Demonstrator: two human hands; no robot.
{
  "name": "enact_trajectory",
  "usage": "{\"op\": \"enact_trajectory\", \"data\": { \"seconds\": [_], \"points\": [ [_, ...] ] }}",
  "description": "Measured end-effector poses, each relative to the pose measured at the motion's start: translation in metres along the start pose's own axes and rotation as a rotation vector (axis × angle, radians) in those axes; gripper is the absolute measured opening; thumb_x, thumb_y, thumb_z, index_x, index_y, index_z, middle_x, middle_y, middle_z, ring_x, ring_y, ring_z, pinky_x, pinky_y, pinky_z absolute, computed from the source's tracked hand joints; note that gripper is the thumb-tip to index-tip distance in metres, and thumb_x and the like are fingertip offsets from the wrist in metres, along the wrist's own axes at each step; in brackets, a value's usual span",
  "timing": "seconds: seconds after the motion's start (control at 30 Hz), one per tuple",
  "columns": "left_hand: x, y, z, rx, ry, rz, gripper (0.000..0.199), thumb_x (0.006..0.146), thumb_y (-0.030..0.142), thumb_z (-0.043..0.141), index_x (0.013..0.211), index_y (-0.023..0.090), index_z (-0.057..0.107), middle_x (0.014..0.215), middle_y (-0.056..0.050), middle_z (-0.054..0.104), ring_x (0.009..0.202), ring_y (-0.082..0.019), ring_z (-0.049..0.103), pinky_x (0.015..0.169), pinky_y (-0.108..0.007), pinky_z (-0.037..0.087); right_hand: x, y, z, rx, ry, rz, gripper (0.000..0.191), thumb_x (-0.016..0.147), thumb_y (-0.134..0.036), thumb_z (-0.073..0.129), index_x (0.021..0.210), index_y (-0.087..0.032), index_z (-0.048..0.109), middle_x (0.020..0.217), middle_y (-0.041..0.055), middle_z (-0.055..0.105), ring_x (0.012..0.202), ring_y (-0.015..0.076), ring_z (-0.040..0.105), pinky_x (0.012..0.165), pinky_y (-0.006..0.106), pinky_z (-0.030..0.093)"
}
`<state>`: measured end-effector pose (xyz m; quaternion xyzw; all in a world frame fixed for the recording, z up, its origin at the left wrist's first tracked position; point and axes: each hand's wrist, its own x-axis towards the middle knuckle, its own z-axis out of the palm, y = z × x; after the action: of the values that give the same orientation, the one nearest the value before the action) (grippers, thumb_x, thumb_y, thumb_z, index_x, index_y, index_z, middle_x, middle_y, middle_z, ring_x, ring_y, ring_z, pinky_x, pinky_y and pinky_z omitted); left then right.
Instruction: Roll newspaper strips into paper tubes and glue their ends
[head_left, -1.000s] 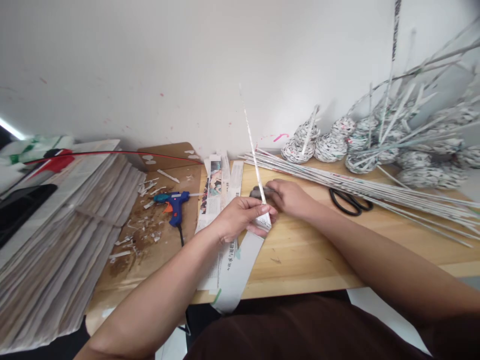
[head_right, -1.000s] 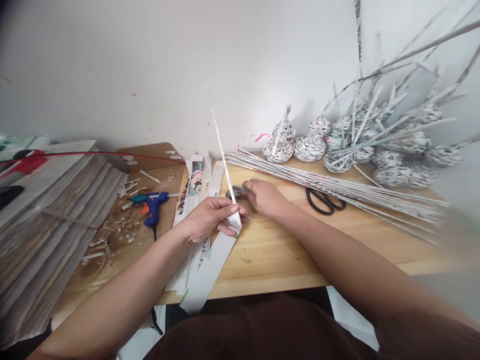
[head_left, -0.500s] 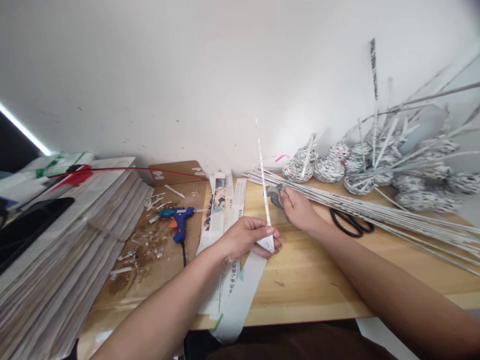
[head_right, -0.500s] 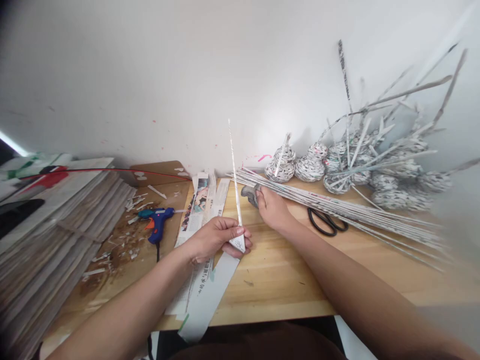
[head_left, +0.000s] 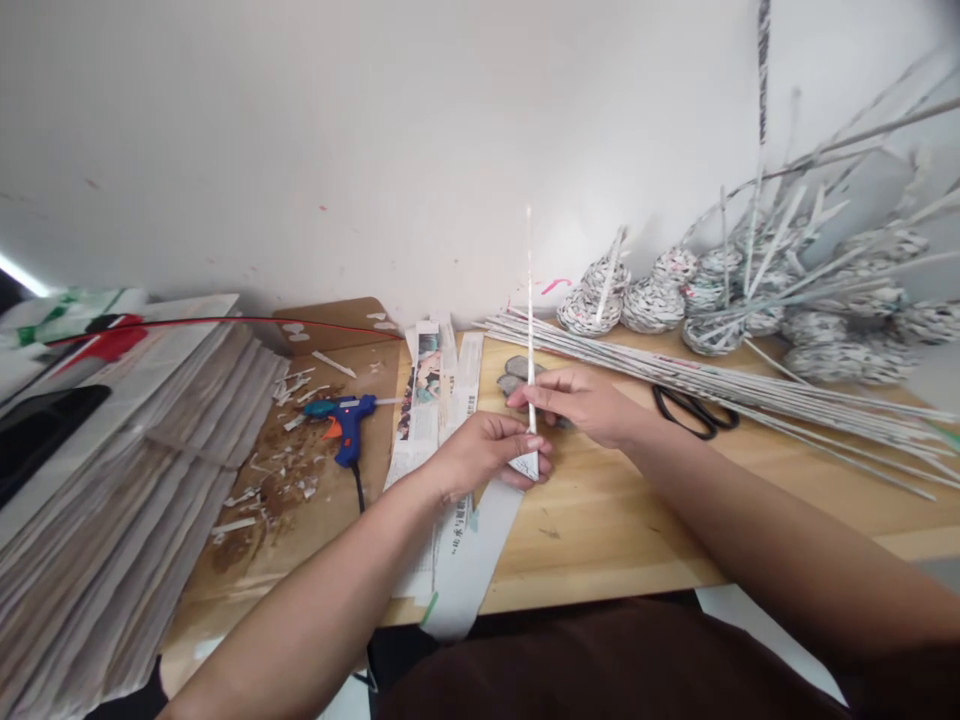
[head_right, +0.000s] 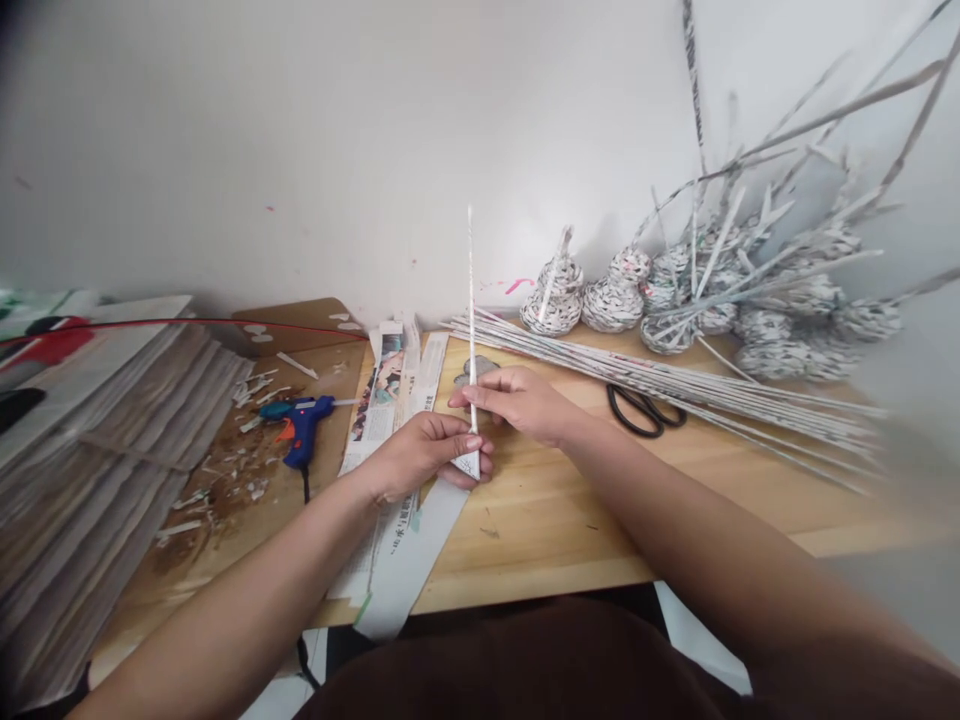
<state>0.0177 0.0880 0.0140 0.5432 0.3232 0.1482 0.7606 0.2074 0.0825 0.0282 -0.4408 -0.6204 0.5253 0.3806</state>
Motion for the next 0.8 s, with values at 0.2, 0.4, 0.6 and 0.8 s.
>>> {"op": "enact_trajectory", "data": {
  "seconds": [0.2,0.4,0.6,0.8],
  "points": [
    [-0.0014,0.0002,-0.0017,0.020,-0.016,0.001,0.035,0.075,0.043,0.074,0.093,0.012,0.071,0.086,-0.011,0.072,0.082,-0.020,0.069,0.072,-0.033,0.055,0.0014,0.0030,0.0005,0.147,0.045,0.065,0.031,0.075,-0.045,0.074,0.081,-0.014,0.075,0.057,-0.0014,0.055,0.051,0.0080,0.045,0.046,0.022,0.029],
    [-0.0040,0.0057,0.0010,0.056,-0.028,-0.014,0.034,0.076,0.042,0.073,0.091,0.012,0.071,0.086,-0.011,0.072,0.081,-0.020,0.068,0.069,-0.031,0.055,0.0008,-0.0002,0.0009,0.234,0.084,0.067,0.031,0.071,-0.046,0.077,0.074,-0.015,0.072,0.070,0.0008,0.063,0.052,0.0065,0.046,0.046,0.022,0.031],
    [-0.0042,0.0056,0.0025,0.072,-0.019,-0.005,0.035,0.076,0.044,0.072,0.090,0.012,0.072,0.085,-0.010,0.072,0.078,-0.019,0.068,0.068,-0.031,0.054,0.0018,0.0000,0.0009,0.248,0.067,0.055,0.033,0.075,-0.049,0.073,0.081,-0.016,0.073,0.076,0.0019,0.066,0.056,0.0082,0.051,0.048,0.022,0.035],
    [-0.0063,0.0080,0.0040,0.100,-0.054,-0.040,0.033,0.077,0.041,0.072,0.090,0.010,0.072,0.085,-0.011,0.071,0.079,-0.020,0.067,0.068,-0.031,0.054,0.0023,0.0004,0.0014,0.293,0.230,0.024,0.031,0.071,-0.044,0.078,0.068,-0.015,0.067,0.074,0.0024,0.067,0.053,0.0073,0.049,0.046,0.021,0.033]
  ]
}}
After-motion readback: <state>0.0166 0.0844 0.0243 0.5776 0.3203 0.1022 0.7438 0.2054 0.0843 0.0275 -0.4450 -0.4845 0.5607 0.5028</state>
